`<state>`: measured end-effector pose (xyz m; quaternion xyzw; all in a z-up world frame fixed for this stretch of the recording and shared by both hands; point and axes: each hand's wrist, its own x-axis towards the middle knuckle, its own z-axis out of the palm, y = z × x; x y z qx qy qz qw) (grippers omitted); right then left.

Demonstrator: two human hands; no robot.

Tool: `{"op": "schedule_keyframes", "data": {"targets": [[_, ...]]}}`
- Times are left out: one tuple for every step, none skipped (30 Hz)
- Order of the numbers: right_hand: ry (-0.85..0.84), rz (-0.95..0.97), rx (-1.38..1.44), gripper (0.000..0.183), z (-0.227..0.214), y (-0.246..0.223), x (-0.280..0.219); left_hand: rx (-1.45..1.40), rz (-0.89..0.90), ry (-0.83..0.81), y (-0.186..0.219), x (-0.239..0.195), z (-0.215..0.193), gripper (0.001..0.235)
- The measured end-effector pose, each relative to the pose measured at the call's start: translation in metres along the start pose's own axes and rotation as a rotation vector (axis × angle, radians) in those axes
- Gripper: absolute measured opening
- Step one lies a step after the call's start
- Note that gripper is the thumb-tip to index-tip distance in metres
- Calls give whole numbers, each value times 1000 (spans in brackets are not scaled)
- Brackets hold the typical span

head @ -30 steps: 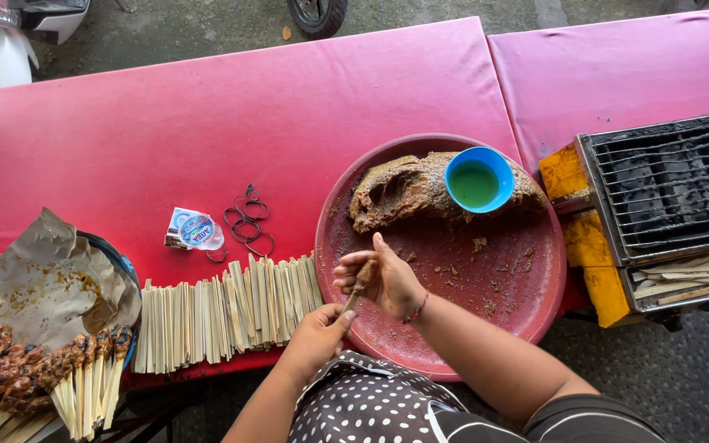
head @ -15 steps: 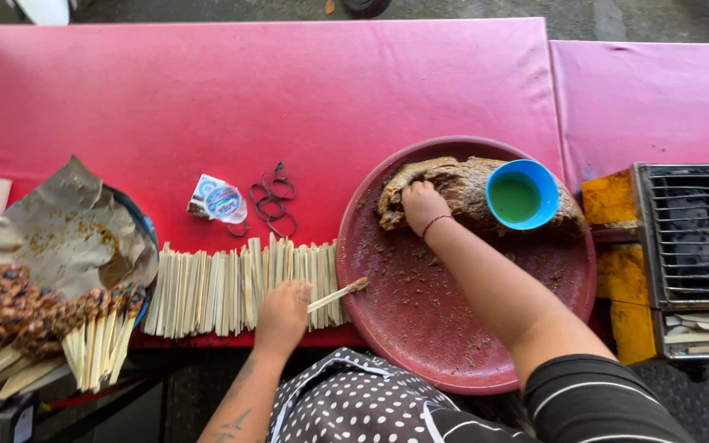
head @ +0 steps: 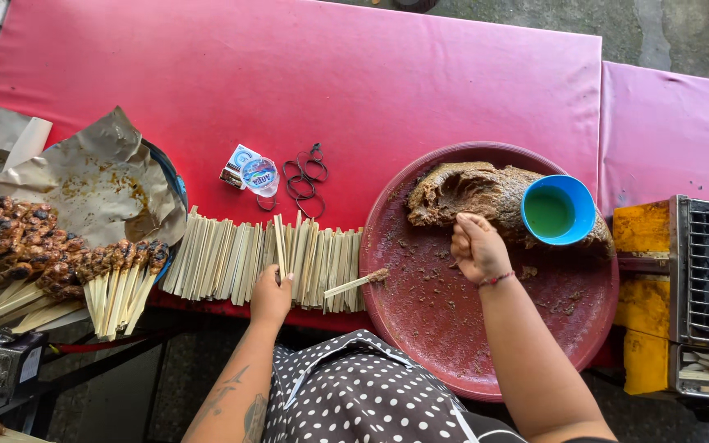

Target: The person takes portions of seasoned meat from a large red tray and molds them onto flat wooden skewers. They repeatedly pick up a skewer, shape the meat around it, and place the finished skewer onto a nearby tray. The process continues throughout the clip.

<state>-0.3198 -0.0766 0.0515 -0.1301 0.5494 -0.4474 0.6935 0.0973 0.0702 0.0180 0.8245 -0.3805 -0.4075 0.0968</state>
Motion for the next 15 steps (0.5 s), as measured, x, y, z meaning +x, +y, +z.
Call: {"op": "schedule_keyframes", "data": {"targets": [[-3,-2,-2,17,-3,0,-6,-3,1,3,-3,5,0,59],[16,47,90,23,-7,1,-14,-23,-26,18,-6,8,1,49],[36,96,181,35,-11,3,-21,-43,-52,33,-10,11,1,42],[32,95,178,35,-3,-4,-35,-47,-53,36,-13,17,2,42],[0,115,292,32,6,-11,-48,-225,-116,29,-17,23,3,38],[-33,139,404,44,15,-17,-62,-404,-180,23,-21,27,3,36],[-38,140,398,44,-2,-11,-53,-410,-182,27,-6,12,-8,36],[-105,136,331,45,-17,-5,-42,-615,-179,-37,10,-3,-19,38],[-171,132,264,46,-31,0,-31,-819,-171,-102,25,-18,-32,49],[-185,137,254,46,-28,1,-32,-832,-173,-89,26,-26,-32,49],[-78,121,339,35,-24,2,-33,-927,-103,-170,27,-34,-33,43],[26,104,422,40,-19,3,-32,-1020,-28,-248,27,-41,-35,39],[10,110,412,40,-8,5,-35,-1032,-26,-231,34,-58,-38,39],[-7,95,340,31,2,8,-40,-1115,19,-283,40,-75,-41,34],[-24,80,269,22,11,11,-45,-1195,67,-335,46,-92,-44,32]]}}
